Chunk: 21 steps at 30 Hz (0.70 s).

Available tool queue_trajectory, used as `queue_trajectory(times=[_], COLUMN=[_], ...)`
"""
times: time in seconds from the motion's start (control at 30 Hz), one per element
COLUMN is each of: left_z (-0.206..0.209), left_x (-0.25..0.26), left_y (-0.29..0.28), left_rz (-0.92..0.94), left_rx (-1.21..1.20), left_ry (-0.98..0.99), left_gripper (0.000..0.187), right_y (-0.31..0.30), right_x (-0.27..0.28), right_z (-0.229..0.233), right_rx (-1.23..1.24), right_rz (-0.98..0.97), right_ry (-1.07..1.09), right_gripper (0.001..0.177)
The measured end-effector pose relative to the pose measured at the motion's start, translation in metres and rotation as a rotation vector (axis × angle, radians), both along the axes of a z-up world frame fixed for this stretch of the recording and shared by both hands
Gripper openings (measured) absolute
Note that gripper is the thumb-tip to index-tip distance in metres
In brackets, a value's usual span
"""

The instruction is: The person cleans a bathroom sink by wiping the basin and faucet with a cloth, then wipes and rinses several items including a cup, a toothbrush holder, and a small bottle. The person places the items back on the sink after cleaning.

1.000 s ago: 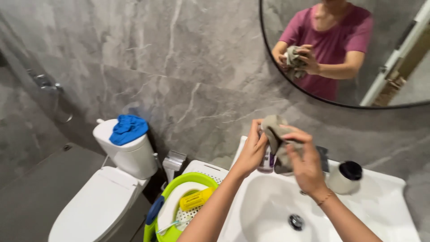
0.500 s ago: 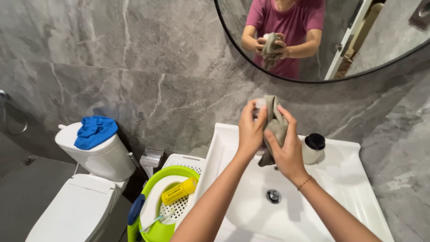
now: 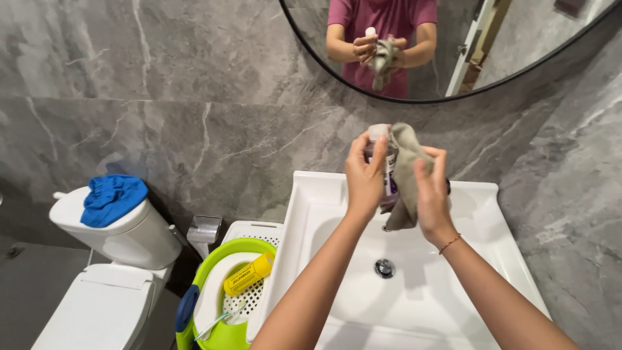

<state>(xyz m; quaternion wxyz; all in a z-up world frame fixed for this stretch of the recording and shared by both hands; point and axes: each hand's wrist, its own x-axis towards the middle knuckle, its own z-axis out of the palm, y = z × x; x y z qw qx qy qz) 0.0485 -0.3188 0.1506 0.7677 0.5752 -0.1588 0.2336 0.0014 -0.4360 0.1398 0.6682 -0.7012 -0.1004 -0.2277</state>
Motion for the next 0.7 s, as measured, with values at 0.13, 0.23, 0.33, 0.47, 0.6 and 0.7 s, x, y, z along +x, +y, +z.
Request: queue_trajectory(times=[0.13,0.23,0.33,0.47,0.6,0.7], left_z=[0.005,0.007,0.006,-0.002,-0.008,-0.008], left_x=[0.001,0.004,0.005,0.007,0.016,0.013], left_y=[-0.014,-0.015,-0.018,-0.033,-0.035,-0.032], left_rz=[-0.024,-0.083,-0.195,-0.266,-0.392,-0.009], left_rx=[0.000,-0.049,-0.091,-0.088,-0.153,0.234], left_ry=[-0.033,0.024,0.079,0.044,0.046,-0.069], left_gripper=[0.032,0.034,0.035,0.037,0.046,0.059], right_y=[-0.008,-0.028,-0.037,-0.026,-0.023,-0.021], right_x=[0.004,0.004,-0.001,-0.013,-0.017,-0.013], right_z=[-0.006,-0.010,-0.009,0.005,0.019,0.018], right_rx=[-0.093,-0.091,0.040,0.032,-0.012,0.114], right_rz=[0.020,0.018,0.095,0.214,0.148,0.096], right_ry=[-0.070,0.099,0.118,-0.081,0.010,0.036], right_gripper=[0.048,0.042,0.039,0.059,0.068,0.065])
